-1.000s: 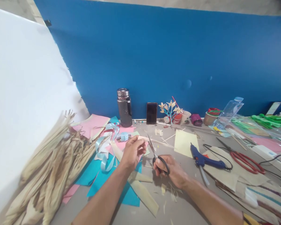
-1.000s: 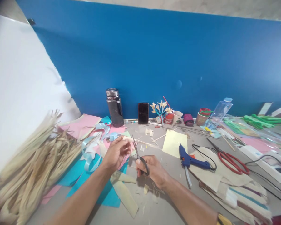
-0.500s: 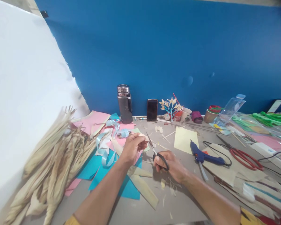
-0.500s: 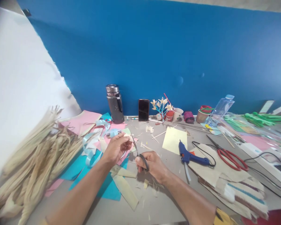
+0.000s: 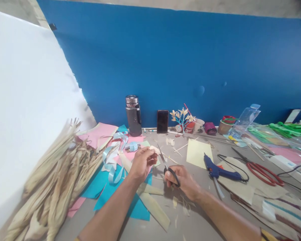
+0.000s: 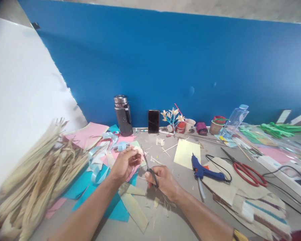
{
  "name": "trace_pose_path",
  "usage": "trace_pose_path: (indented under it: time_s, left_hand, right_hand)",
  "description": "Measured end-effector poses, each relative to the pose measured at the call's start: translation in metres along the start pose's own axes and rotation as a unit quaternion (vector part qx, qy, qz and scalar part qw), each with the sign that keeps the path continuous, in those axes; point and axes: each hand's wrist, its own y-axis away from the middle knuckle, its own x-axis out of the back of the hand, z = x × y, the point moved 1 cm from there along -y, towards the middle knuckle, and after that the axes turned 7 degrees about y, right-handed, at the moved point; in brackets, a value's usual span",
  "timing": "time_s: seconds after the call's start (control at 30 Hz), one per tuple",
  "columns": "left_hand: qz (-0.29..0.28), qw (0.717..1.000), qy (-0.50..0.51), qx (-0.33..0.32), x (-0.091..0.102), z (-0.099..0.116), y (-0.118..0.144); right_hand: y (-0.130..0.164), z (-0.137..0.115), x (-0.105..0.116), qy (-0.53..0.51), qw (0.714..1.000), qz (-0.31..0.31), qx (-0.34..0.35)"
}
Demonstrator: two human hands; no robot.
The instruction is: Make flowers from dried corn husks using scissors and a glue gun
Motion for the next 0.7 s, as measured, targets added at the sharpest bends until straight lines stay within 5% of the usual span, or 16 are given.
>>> trace_pose_path:
  time_s: [0.7]
  left_hand:
    - [-0.022, 0.997, -0.068, -0.013, -0.005, 0.01, 0.006]
  right_hand:
    - [0.001, 0.001, 0.0, 0.037, 0.999, 0.011, -0.013]
